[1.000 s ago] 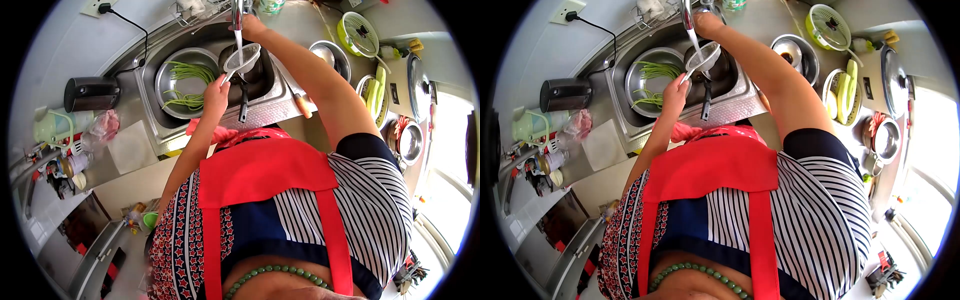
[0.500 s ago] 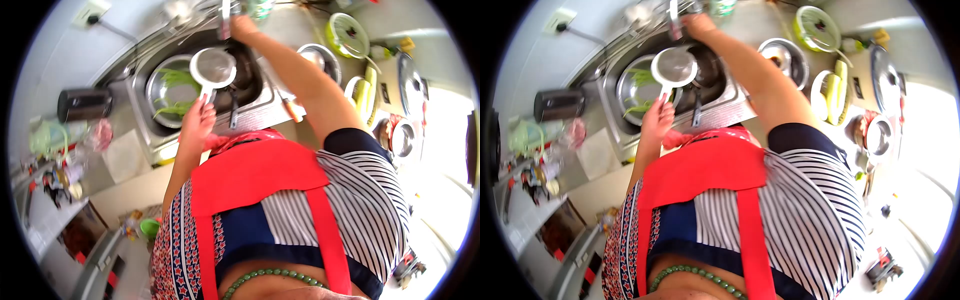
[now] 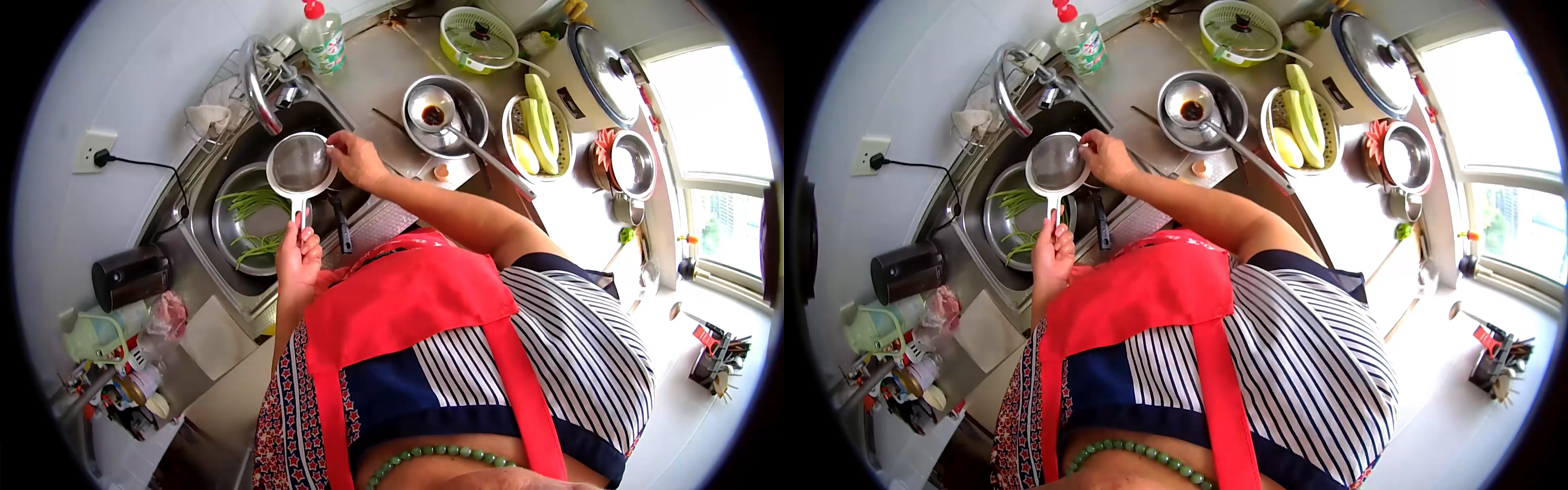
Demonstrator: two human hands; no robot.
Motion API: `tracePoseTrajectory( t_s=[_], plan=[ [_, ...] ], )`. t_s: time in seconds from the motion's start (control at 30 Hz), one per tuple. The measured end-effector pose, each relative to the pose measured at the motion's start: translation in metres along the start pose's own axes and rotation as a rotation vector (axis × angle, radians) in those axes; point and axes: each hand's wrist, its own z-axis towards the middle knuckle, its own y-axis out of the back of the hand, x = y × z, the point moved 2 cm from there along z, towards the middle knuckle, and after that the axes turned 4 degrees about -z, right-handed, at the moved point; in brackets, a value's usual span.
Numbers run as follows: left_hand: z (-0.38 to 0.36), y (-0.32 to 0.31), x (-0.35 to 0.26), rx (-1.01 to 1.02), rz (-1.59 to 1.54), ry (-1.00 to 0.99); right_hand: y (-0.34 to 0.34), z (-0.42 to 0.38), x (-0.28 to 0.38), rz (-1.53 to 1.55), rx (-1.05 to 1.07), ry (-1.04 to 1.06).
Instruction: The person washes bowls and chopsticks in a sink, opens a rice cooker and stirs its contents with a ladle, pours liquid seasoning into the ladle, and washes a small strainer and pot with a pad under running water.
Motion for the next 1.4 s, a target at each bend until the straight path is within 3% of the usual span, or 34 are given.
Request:
tracePoseTrajectory(
  t_s=[0.13,0.17,0.27,0.33,0.43,0.6,0.73,0.8,0.83,1.0,1.13,1.2,1.4],
  plan=[
    [0.009,-0.007,0.014,-0.140,0.017,-0.003,0.002,-0.022,-0.015,0.044,0.074,-0.259],
    [0.010,-0.013,0.018,-0.104,0.007,-0.010,0.003,-0.023,-0.022,0.083,0.076,-0.339],
    [0.018,-0.037,0.026,0.013,0.068,-0.029,0.019,-0.039,-0.004,0.067,0.387,-0.487],
    [0.025,-0.061,0.034,0.006,0.126,-0.061,0.029,-0.048,0.009,0.288,0.399,-0.466],
    [0.043,-0.099,0.046,0.078,0.249,-0.158,0.040,-0.044,0.011,0.721,0.288,-0.482],
    [0.088,-0.177,0.062,0.189,0.585,-0.160,0.097,-0.013,0.032,0.836,0.121,-0.337],
    [0.142,-0.244,0.073,0.281,0.739,-0.082,0.155,0.055,0.003,0.647,-0.283,-0.158],
    [0.157,-0.265,0.083,0.201,0.812,-0.169,0.192,0.096,-0.025,0.523,-0.399,-0.113],
    [0.167,-0.266,0.091,0.259,0.852,-0.189,0.210,0.110,-0.035,0.517,-0.440,-0.120],
    [0.159,-0.245,0.131,0.318,1.004,-0.126,0.264,0.158,-0.087,0.487,-0.550,-0.336],
    [0.135,-0.210,0.129,0.304,0.985,-0.135,0.281,0.181,-0.125,0.550,-0.433,-0.461],
    [0.132,-0.170,0.118,0.239,0.999,-0.315,0.284,0.181,-0.125,0.589,-0.399,-0.461],
    [0.106,-0.005,0.052,-0.354,1.366,-0.757,0.289,0.163,-0.114,0.412,-0.298,-0.539]
  ],
)
